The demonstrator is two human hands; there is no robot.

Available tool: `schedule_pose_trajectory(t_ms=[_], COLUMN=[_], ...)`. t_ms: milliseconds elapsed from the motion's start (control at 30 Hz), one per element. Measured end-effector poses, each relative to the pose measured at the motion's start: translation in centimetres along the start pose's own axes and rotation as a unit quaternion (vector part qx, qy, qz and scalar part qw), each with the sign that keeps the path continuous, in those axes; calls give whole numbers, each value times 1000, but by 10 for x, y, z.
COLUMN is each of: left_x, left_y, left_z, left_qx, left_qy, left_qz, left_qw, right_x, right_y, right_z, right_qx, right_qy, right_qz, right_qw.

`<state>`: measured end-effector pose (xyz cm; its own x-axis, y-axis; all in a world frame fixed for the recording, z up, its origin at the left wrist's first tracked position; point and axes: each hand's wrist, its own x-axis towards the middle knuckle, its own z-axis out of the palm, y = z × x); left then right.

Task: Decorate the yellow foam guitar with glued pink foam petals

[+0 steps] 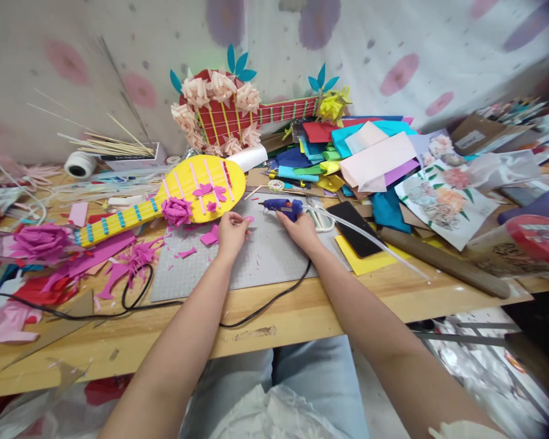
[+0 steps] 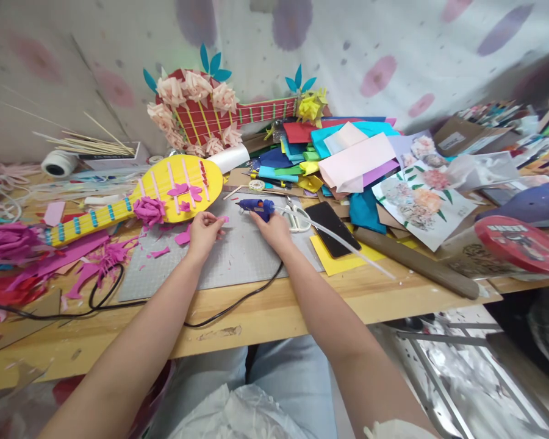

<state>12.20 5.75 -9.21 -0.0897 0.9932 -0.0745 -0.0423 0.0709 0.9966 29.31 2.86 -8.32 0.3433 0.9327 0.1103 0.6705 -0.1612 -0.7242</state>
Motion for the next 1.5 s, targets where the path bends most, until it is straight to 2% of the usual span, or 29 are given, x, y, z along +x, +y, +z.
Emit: schedule_pose_trajectory(t_ms=[233,467,567,733,867,900,967,1067,1167,1267,1333,1400,1500], left_x=[-1,-2,-5,-14,-18,-19,-20,-22,-24,-26,-27,-28,-29], left_y=[0,-2,0,16,34,38,42,43,40,37,36,36,36], left_z=[-4,-5,-6,-8,-15,-18,-25,-32,-34,-33,-33,-32,-31], left_qx=[3,-15,-11,-5,-87,-104,-132,-183,-257,-331,-360,-375,-375], left_qy=[3,-4,2,15,26,30,37,53,47,35,42,56,68], left_qz=[5,9,30,98,44,31,13,-25,-76,-97,-109,-112,-92], left_qw=[1000,1000,999,995,995,994,990,981,962,938,925,919,920], right_x=[29,27,27,17,-7,-13,-25,-34,-35,-35,-36,-39,-43], right_y=[-19,-21,-18,-13,-10,-10,-15,-34,-63,-90,-101,-107,-111], right_z=[20,20,19,15,5,3,3,13,32,52,62,70,77], right_qx=[-71,-102,-96,-87,-136,-150,-153,-66,142,347,437,487,514], right_qy=[-24,-74,-87,-21,79,91,78,-14,-100,-115,-120,-100,-52], right_qz=[-71,-55,-60,-78,-87,-106,-146,-168,-128,-38,5,25,37], right_qw=[995,991,990,993,984,979,974,983,976,930,891,867,856])
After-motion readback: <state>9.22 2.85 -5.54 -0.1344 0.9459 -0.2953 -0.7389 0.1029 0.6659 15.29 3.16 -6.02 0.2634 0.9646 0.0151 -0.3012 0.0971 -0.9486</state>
